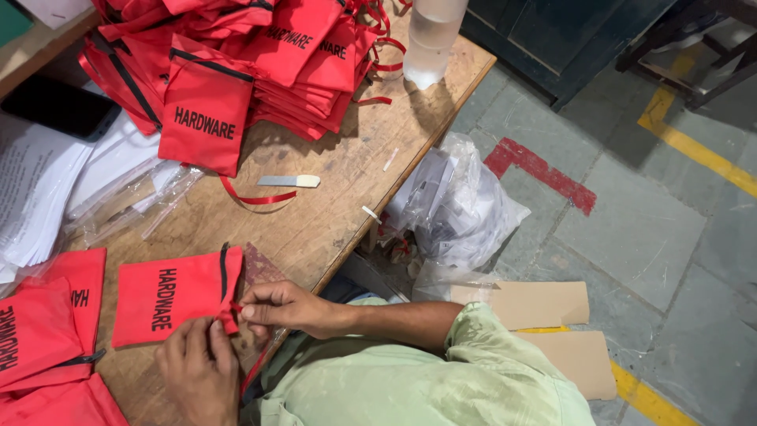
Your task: The person threads a red ribbon through the black zipper tab of a red printed pouch, pulls it through, and sets the finished pouch on a pile. They repeat this for pouches one at a time, occasionally reaching into a drawer for more ribbon.
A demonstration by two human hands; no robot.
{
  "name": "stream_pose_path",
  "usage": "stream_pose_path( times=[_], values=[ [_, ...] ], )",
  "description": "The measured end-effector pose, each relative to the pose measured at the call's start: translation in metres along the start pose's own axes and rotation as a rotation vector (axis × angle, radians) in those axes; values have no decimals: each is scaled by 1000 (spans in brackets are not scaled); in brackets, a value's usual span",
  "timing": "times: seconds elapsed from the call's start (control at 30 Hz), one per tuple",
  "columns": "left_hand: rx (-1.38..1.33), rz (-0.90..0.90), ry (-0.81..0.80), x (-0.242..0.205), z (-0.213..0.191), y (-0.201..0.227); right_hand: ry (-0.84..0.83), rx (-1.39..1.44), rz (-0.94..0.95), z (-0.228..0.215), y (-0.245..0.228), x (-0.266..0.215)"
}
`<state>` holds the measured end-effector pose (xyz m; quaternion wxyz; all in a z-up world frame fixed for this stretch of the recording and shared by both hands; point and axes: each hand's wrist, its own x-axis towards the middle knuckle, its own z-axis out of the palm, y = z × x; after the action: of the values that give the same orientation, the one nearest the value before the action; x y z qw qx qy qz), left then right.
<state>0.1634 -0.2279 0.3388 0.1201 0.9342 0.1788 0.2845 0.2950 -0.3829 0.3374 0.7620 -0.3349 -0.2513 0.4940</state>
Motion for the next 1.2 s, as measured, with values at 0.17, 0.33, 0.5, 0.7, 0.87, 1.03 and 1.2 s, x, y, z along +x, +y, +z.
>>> stream_pose_path(
  times=[0.17, 0.33, 0.5, 0.7, 0.87, 1.03, 1.2],
  values=[
    [-28, -122, 80, -17, -12, 5, -78, -131, -4, -8, 19, 14],
    [-116, -228, 95, -19, -19, 5, -143, -264, 219, 3, -1, 33],
    [-10, -216, 83, -22, -22, 1, -292, -530, -138, -2, 14, 55],
    [-675, -642, -35, -20, -23, 9, -5, -501, 14, -16, 30, 74],
    [-1174, -678, 130, -29, -9, 7, 19, -476, 122, -6, 11, 71],
    [-1304, -799, 164, -34, -1, 2, 45, -364, 245, -6, 7, 71],
    [-1361, -836, -108, -22, -22, -1, 90, -235, 228, -21, 12, 72]
  ],
)
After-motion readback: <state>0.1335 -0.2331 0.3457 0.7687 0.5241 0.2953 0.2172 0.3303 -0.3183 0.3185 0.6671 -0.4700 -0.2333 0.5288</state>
